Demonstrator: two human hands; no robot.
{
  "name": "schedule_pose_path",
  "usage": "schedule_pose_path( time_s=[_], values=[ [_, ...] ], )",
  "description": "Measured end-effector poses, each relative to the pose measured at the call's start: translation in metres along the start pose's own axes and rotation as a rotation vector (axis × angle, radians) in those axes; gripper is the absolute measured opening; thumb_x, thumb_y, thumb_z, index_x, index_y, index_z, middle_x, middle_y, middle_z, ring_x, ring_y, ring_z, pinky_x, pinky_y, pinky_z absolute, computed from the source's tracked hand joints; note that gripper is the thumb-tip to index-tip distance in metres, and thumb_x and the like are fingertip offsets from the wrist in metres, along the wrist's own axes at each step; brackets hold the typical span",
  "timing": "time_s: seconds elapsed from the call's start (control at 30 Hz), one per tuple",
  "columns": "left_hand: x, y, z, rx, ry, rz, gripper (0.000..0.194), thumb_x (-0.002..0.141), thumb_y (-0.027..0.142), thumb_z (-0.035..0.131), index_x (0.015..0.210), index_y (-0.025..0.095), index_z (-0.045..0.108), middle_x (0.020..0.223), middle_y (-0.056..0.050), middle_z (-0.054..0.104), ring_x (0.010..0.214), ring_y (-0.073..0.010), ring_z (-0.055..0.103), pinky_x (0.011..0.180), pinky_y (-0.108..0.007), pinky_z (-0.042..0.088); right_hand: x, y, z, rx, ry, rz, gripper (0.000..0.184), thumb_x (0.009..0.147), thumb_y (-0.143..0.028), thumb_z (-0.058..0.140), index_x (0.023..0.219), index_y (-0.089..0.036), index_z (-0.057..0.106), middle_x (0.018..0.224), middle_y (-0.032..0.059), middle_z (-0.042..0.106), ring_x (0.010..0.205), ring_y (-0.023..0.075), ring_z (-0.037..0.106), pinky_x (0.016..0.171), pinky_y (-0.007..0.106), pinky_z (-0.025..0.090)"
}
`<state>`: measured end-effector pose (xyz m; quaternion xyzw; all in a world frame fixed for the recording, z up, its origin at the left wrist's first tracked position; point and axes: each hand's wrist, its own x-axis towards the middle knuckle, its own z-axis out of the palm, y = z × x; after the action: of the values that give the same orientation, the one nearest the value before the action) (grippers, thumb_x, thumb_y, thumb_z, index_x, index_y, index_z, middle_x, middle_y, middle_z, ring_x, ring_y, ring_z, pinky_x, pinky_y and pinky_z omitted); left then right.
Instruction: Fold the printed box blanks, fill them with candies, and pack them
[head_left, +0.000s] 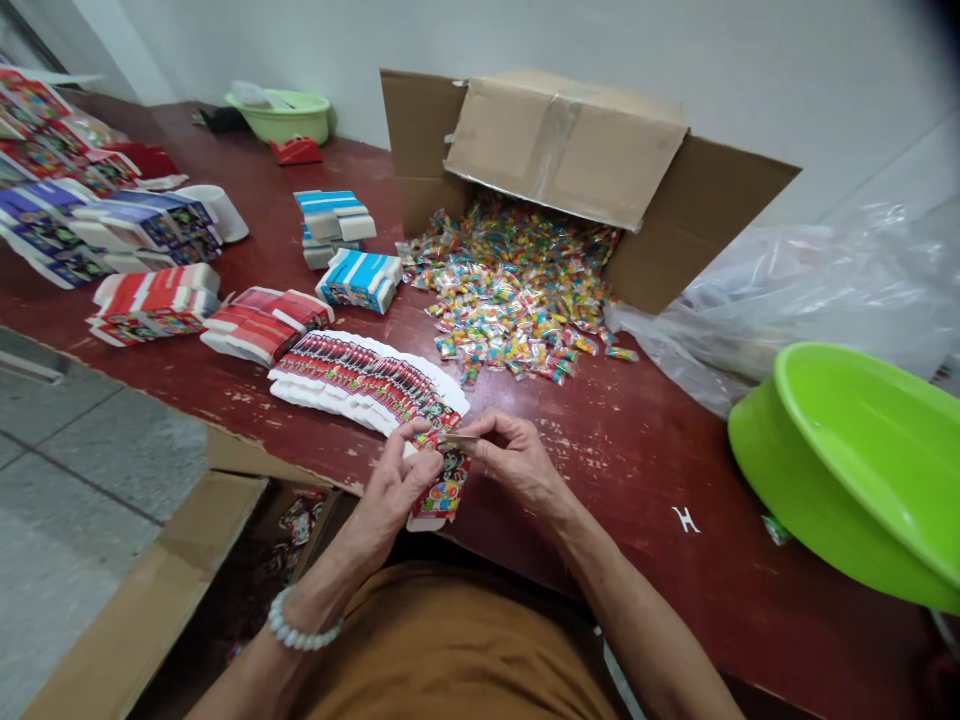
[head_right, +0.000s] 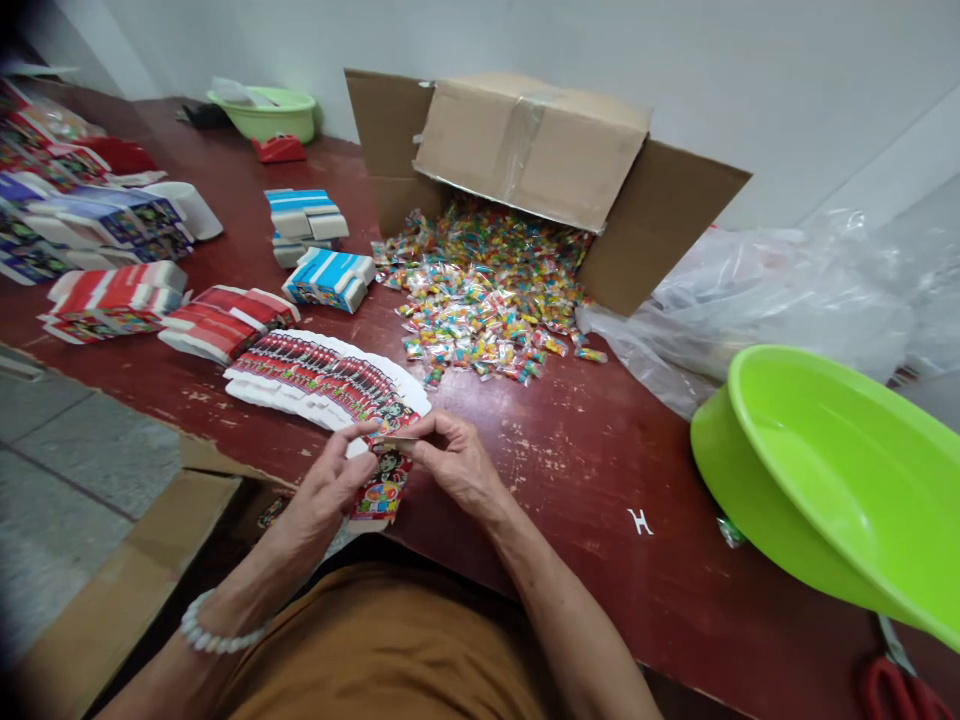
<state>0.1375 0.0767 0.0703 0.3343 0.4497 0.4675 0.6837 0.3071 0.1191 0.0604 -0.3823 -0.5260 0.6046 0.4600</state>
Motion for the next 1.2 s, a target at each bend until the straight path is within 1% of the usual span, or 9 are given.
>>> schedule_pose_path(
  time_s=[0.13, 0.3, 0.6, 0.73, 0.87, 0.93, 1.03, 1.13, 1.2],
  values=[
    [0.0, -0.006, 0.004, -0.053, -0.06, -0.2, 0.053, 0.08, 0.066, 0.066, 0.096, 0.015, 0.062, 0.073, -0.006, 0.072, 0.047, -0.0166, 0.064, 0.046, -0.027, 0.051, -0.004, -0.004, 0.0, -0.215, -0.041, -0.032, 0.027, 0.087, -0.047, 0.069, 0.086, -0.02, 0.073, 0.086, 0.0036, 0.069, 0.077, 0.0164, 0.063, 0.073, 0.029, 0.051],
    [0.004, -0.013, 0.004, -0.014, 0.011, -0.179, 0.06, 0.079, 0.073, 0.061, 0.085, 0.014, 0.066, 0.065, -0.005, 0.071, 0.044, -0.0135, 0.06, 0.044, -0.024, 0.048, 0.001, -0.007, 0.0, -0.23, -0.061, 0.105, 0.023, 0.082, -0.041, 0.072, 0.087, -0.018, 0.07, 0.079, 0.0015, 0.069, 0.067, 0.0138, 0.062, 0.062, 0.026, 0.048],
    [0.007, -0.011, -0.005, 0.16, -0.08, -0.127, 0.072, 0.079, 0.082, 0.05, 0.079, 0.013, 0.069, 0.063, -0.007, 0.071, 0.042, -0.0125, 0.059, 0.047, -0.024, 0.048, 0.005, -0.014, -0.002, -0.141, -0.053, 0.118, 0.018, 0.078, -0.033, 0.074, 0.08, -0.015, 0.071, 0.074, 0.0003, 0.069, 0.065, 0.0118, 0.06, 0.066, 0.025, 0.047],
    [0.007, -0.012, -0.004, 0.18, -0.055, -0.136, 0.067, 0.077, 0.079, 0.056, 0.091, 0.015, 0.067, 0.059, -0.004, 0.068, 0.038, -0.012, 0.055, 0.041, -0.022, 0.044, 0.0, -0.022, -0.01, -0.355, -0.272, -0.122, 0.015, 0.089, -0.03, 0.065, 0.089, -0.017, 0.073, 0.096, 0.0057, 0.073, 0.086, 0.0166, 0.066, 0.082, 0.03, 0.05],
    [0.006, -0.011, -0.004, 0.125, -0.026, -0.125, 0.068, 0.082, 0.071, 0.059, 0.13, 0.023, 0.054, 0.062, 0.001, 0.067, 0.039, -0.0137, 0.057, 0.041, -0.022, 0.044, 0.012, -0.021, -0.018, -0.59, -0.45, -0.239, 0.015, 0.095, -0.025, 0.058, 0.101, -0.02, 0.071, 0.108, 0.0055, 0.071, 0.095, 0.0165, 0.065, 0.088, 0.03, 0.05],
    [0.002, -0.01, -0.005, 0.037, -0.016, -0.122, 0.065, 0.082, 0.061, 0.067, 0.135, 0.027, 0.048, 0.069, 0.0, 0.07, 0.046, -0.0152, 0.063, 0.046, -0.024, 0.048, 0.029, -0.011, -0.022, -0.707, -0.393, -0.199, 0.02, 0.097, -0.026, 0.053, 0.105, -0.02, 0.07, 0.105, 0.0048, 0.072, 0.091, 0.0157, 0.066, 0.084, 0.028, 0.051],
    [-0.012, -0.011, -0.011, -0.118, -0.046, -0.215, 0.054, 0.077, 0.039, 0.08, 0.122, 0.025, 0.054, 0.091, -0.006, 0.076, 0.073, -0.0226, 0.074, 0.067, -0.031, 0.056, 0.062, 0.01, -0.026, -1.012, -0.091, -0.212, 0.03, 0.095, -0.017, 0.05, 0.121, -0.016, 0.066, 0.126, 0.011, 0.067, 0.111, 0.0202, 0.062, 0.097, 0.034, 0.048],
    [-0.03, -0.016, -0.028, -0.213, -0.122, -0.4, 0.048, 0.07, 0.029, 0.086, 0.109, 0.021, 0.06, 0.109, -0.011, 0.075, 0.099, -0.0309, 0.073, 0.087, -0.041, 0.054, 0.086, 0.028, -0.028, -1.114, -0.032, -0.24, 0.042, 0.085, -0.009, 0.058, 0.126, -0.015, 0.063, 0.145, 0.0146, 0.055, 0.13, 0.0279, 0.049, 0.111, 0.045, 0.038],
    [-0.038, -0.021, -0.047, -0.176, -0.136, -0.436, 0.044, 0.067, 0.028, 0.088, 0.102, 0.021, 0.062, 0.104, -0.009, 0.076, 0.095, -0.0277, 0.073, 0.087, -0.04, 0.053, 0.092, 0.035, -0.031, -1.116, -0.029, -0.242, 0.039, 0.084, -0.008, 0.058, 0.122, -0.015, 0.066, 0.143, 0.014, 0.057, 0.129, 0.029, 0.049, 0.112, 0.046, 0.036]
  ],
)
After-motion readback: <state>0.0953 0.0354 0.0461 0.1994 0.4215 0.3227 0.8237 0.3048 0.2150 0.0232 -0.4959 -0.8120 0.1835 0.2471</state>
